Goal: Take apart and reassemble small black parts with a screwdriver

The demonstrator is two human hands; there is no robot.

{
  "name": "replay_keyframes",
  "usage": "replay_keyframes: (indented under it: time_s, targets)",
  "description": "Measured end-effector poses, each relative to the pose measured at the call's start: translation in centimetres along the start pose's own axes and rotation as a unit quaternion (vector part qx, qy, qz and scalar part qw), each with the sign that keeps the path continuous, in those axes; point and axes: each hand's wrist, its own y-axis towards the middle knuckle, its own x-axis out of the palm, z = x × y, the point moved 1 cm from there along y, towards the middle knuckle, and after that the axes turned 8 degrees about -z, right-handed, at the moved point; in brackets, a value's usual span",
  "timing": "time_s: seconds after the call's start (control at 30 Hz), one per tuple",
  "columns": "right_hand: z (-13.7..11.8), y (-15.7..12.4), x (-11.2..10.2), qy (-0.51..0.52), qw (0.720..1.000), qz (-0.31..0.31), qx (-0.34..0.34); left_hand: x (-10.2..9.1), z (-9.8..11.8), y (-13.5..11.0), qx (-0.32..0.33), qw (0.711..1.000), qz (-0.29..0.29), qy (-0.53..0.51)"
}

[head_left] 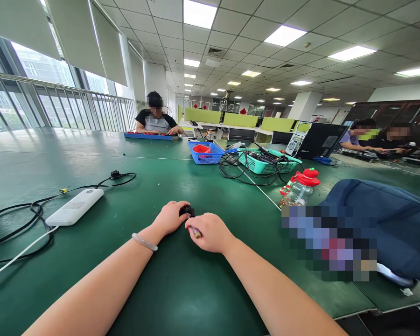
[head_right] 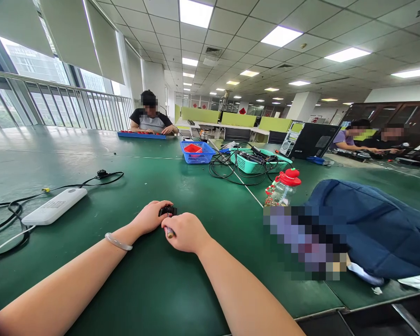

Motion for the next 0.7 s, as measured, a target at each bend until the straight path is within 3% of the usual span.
replay_keyframes:
  time_s: [0.13, 0.27, 0.4, 0.6, 0.7]
  targets:
    - [-0.8, 0.3, 0.6, -0.053, 0.994, -0.087, -0.042, 0.0, 0.0, 0.0, -0.006, 1.000, 0.002, -0.001]
    - [-1.0, 0.4, 0.9, -0.066, 0.990, -0.113, -0.051, 0.0, 0.0, 0.0, -0.001, 1.000, 0.006, 0.000]
    - [-0.5, 0.4, 0.8, -0.033, 0.995, -0.086, -0.033, 0.0, 0.0, 0.0, -0.003, 1.000, 0.001, -0.001]
    - [1.1, -0.2, 0.3, 0.052, 0.998, 0.017, 0.038, -0.1, 0.0, -0.1, 0.005, 1.000, -0.001, 0.000]
    - [1.5, -0.5, 0.0, 0.070, 0.996, 0.031, 0.049, 0.0, -0.1, -0.1, 0.007, 1.000, -0.001, -0.001]
